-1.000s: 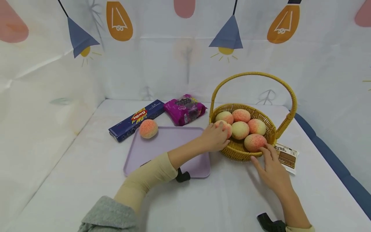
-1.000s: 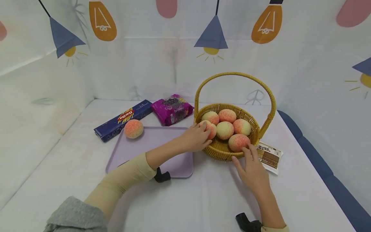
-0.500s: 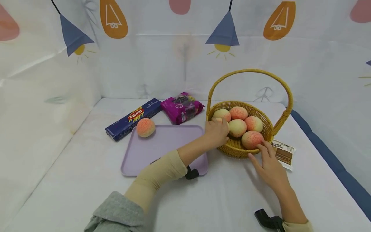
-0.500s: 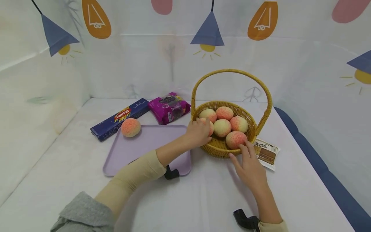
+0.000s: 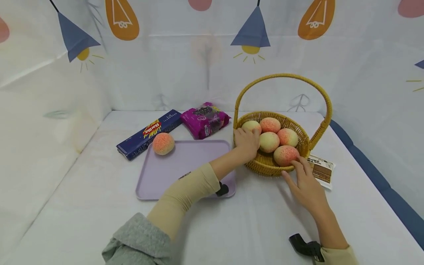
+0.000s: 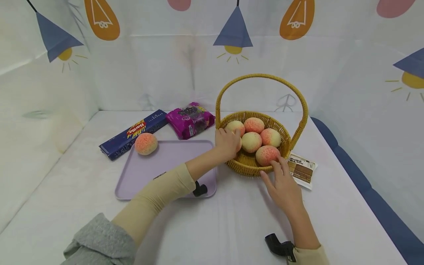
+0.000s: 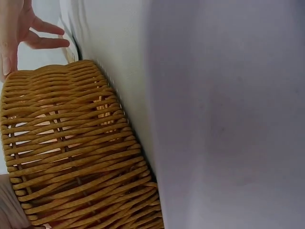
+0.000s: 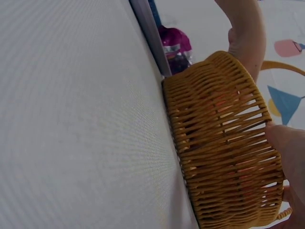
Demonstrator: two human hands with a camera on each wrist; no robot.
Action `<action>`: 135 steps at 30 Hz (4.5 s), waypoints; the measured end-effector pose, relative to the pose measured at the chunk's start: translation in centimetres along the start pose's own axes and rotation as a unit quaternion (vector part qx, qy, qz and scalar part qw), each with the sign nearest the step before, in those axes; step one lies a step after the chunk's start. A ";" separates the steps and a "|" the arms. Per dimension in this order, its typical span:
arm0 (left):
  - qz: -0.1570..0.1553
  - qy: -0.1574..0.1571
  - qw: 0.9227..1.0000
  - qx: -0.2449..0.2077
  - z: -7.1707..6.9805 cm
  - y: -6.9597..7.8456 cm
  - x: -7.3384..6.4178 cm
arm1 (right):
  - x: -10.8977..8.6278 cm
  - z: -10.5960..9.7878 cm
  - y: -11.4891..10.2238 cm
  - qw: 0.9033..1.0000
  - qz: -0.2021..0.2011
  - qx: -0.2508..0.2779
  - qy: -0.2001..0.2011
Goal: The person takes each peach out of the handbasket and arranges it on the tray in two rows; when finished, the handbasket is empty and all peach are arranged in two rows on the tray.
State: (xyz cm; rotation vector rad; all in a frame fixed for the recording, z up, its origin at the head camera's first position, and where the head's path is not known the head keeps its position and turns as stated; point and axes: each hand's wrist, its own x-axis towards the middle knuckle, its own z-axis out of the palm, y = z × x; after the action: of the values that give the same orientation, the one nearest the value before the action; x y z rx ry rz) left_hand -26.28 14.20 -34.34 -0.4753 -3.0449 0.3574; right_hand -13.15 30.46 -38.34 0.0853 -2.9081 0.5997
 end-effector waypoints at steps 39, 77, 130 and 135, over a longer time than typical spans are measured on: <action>0.237 0.421 0.865 -0.133 3.2 -2.1 0.9 | 0.0 0.0 0.2 1.000 -0.010 -0.004 0.005; 0.259 0.239 0.859 -0.373 2.6 -4.9 1.4 | 0.0 -0.2 0.1 1.000 -0.007 -0.001 0.005; 0.114 0.334 0.843 -0.406 4.0 -15.7 -2.4 | -0.2 0.1 0.0 1.000 -0.011 -0.003 -0.004; 0.098 0.323 0.854 -0.396 4.7 -16.5 -2.9 | -0.3 0.2 -0.1 1.000 -0.012 -0.006 -0.001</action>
State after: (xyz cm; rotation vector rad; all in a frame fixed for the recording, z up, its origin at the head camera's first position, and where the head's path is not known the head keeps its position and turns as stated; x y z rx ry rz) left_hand -28.73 -2.97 -35.13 -0.7358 -2.3343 -0.9140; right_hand -12.90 30.34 -38.53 0.1184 -2.9079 0.5790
